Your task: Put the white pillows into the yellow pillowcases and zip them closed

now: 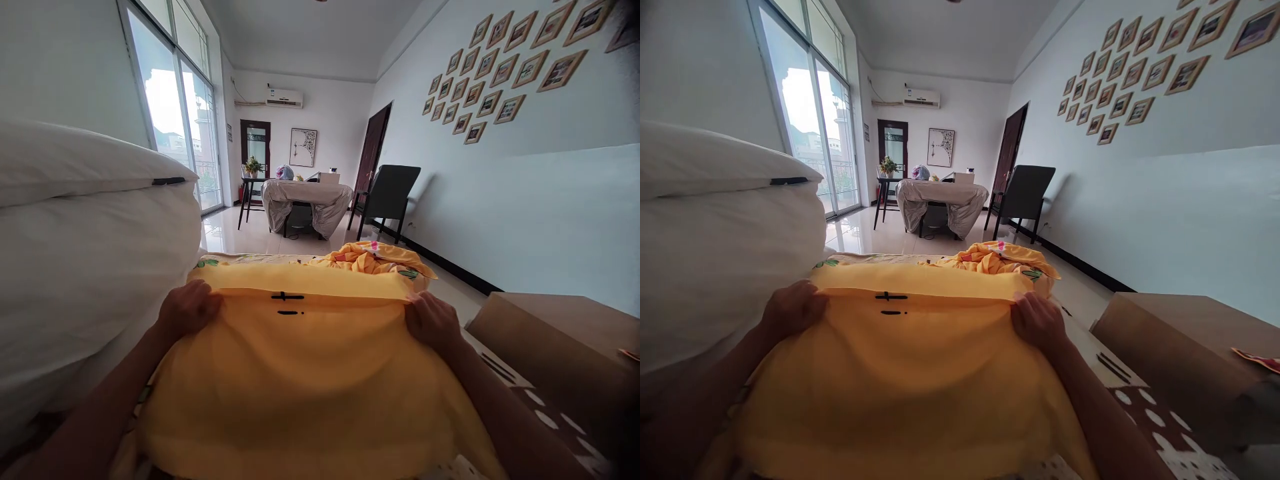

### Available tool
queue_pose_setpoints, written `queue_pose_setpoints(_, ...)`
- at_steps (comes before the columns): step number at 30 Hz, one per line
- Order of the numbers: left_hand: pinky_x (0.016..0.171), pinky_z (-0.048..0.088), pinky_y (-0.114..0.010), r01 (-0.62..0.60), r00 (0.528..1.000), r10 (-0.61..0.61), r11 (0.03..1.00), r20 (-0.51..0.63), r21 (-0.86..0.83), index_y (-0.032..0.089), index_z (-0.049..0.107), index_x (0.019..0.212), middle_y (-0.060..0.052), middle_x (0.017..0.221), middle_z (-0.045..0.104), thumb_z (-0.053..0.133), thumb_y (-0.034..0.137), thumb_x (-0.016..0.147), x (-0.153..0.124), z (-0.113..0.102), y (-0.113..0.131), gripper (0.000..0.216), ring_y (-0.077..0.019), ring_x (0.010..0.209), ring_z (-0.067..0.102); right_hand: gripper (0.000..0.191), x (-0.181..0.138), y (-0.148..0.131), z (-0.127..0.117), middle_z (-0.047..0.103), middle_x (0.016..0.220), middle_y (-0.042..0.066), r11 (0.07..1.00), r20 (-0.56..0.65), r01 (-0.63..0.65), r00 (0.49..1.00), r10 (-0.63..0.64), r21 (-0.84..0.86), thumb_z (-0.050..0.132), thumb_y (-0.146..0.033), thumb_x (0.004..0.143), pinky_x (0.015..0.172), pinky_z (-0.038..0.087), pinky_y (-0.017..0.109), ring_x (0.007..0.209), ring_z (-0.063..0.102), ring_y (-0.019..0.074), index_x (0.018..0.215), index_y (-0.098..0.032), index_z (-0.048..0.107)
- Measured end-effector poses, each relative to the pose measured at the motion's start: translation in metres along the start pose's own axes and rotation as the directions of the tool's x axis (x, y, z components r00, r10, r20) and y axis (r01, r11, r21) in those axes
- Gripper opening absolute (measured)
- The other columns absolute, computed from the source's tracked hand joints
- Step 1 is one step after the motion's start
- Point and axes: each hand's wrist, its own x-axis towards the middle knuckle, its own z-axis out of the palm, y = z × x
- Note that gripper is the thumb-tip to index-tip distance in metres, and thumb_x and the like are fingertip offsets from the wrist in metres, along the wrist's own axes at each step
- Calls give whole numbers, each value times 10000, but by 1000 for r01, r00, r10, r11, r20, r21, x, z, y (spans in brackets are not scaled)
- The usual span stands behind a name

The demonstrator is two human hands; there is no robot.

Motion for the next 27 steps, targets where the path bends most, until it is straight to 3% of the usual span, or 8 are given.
queue_pose_setpoints(5, 522, 292, -275, -182, 982, 183, 983, 36, -31, 204, 428, 592, -6, 562, 476, 510, 323, 857, -50, 30, 8, 302, -138, 536, 435, 273, -38, -15, 31, 579, 660, 52, 985, 88, 130, 986, -140, 112, 432, -375, 925, 574, 357, 261, 631, 528, 159, 797, -190, 587)
queue_pose_setpoints(8, 547, 306, -263, -15, 972, 51, 988, 228, -156, 186, 493, 680, -17, 654, 546, 435, 340, 915, -65, 45, 15, 287, -140, 587, 488, 330, -51, -32, 56, 595, 665, 50, 972, 124, 4, 992, -33, 234, 367, -379, 963, 578, 360, 258, 613, 540, 154, 760, -197, 554)
queue_pose_setpoints(10, 572, 316, -248, 182, 899, -56, 950, 435, -252, 182, 514, 726, -7, 703, 573, 387, 372, 937, -58, 49, 15, 311, -136, 624, 516, 349, -45, -37, 63, 620, 694, 58, 945, 209, -130, 976, 68, 301, 355, -409, 962, 592, 365, 264, 639, 566, 168, 750, -203, 541)
queue_pose_setpoints(13, 603, 330, -238, 389, 744, -90, 864, 662, -319, 183, 517, 721, 13, 698, 587, 398, 468, 905, -35, 48, 7, 359, -148, 663, 536, 348, -25, -32, 55, 631, 702, 36, 853, 448, -332, 884, 133, 402, 389, -471, 932, 583, 361, 262, 642, 568, 174, 740, -214, 523)
queue_pose_setpoints(17, 631, 358, -251, 388, 635, -71, 890, 769, -238, 184, 510, 712, 0, 725, 598, 424, 447, 838, -15, 42, -1, 304, -181, 706, 555, 233, -9, -20, 33, 559, 665, -12, 740, 606, -467, 789, 103, 483, 496, -422, 843, 568, 358, 246, 614, 494, 145, 754, -207, 494)
queue_pose_setpoints(20, 708, 405, -279, 328, 639, -162, 942, 752, -76, 191, 555, 870, -39, 914, 636, 422, 258, 812, -11, 38, 12, 159, -215, 847, 598, 103, -14, -16, 24, 539, 705, -11, 701, 590, -493, 798, 127, 515, 519, -290, 762, 596, 380, 245, 659, 487, 143, 746, -198, 477)
queue_pose_setpoints(23, 829, 433, -361, 268, 683, -254, 959, 684, 89, 154, 543, 1111, -122, 1092, 617, 355, 73, 787, 0, 35, 48, 383, -259, 994, 595, 93, -26, -13, 25, 565, 760, -1, 654, 574, -498, 811, 117, 570, 503, -203, 698, 646, 416, 257, 714, 520, 155, 789, -190, 516)
queue_pose_setpoints(27, 977, 409, -408, 146, 761, -39, 983, 648, -112, 114, 494, 1237, -155, 1288, 531, 371, 51, 797, 36, 40, 123, 462, -273, 1163, 517, 146, -45, -10, 35, 588, 789, 9, 483, 529, -548, 827, 189, 683, 514, -221, 710, 648, 464, 261, 738, 564, 167, 846, -188, 558)
